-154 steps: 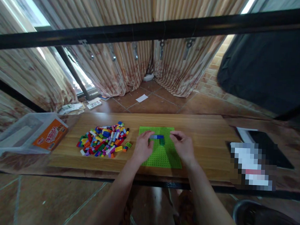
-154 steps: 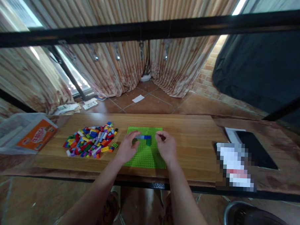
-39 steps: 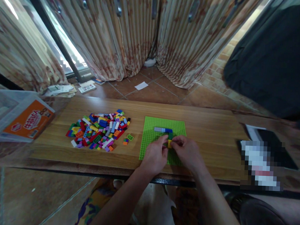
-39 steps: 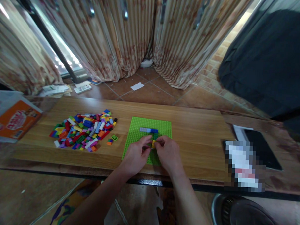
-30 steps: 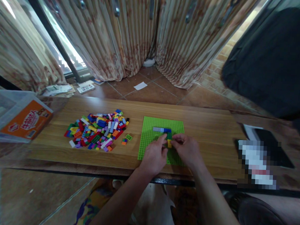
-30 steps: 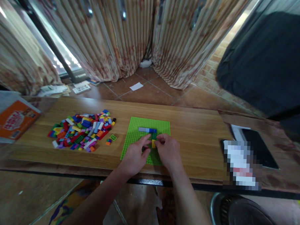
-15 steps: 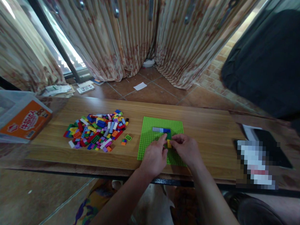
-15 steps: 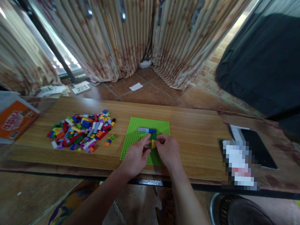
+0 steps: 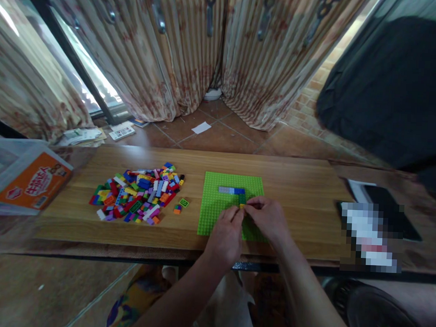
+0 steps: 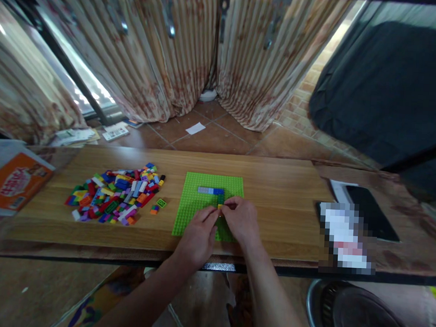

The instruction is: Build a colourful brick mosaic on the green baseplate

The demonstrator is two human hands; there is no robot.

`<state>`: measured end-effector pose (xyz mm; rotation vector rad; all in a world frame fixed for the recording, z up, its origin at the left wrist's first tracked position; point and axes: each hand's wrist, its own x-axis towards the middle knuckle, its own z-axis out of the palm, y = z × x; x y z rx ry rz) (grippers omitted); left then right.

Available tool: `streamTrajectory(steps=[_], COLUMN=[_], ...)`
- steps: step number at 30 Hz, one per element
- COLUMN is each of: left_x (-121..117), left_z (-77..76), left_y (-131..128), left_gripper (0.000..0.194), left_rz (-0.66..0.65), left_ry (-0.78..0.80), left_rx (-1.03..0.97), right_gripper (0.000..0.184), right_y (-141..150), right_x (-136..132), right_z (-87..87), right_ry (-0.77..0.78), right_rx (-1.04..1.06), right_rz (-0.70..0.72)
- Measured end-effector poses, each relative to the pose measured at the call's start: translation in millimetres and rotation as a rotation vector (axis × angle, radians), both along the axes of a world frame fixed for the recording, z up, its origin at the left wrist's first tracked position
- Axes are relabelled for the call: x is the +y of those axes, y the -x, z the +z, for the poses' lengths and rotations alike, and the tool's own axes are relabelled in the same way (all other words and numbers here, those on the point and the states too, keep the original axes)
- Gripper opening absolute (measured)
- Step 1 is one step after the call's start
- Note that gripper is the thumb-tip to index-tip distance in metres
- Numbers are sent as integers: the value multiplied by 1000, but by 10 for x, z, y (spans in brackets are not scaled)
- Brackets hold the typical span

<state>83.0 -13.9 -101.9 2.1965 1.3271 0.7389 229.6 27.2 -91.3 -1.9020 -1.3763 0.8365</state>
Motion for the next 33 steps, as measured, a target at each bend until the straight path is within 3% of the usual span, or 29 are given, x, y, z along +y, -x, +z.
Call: streamTrajectory(steps=[9, 26, 33], left_x=[-24, -8, -20], left_z=[10, 67, 24], left_y=[-63, -144, -93], left_gripper=[46, 43, 46], left_rz=[-24, -30, -22], left_ry=[-85, -142, -140], left_rx=[258, 414, 307], right_gripper=[16, 20, 23], right_y=[-49, -11, 29], right_x=[32, 99, 64], right_z=[-52, -24, -18], right_ry=[116, 147, 106], right_rx=[224, 25, 39], right_rz=[4, 34, 11])
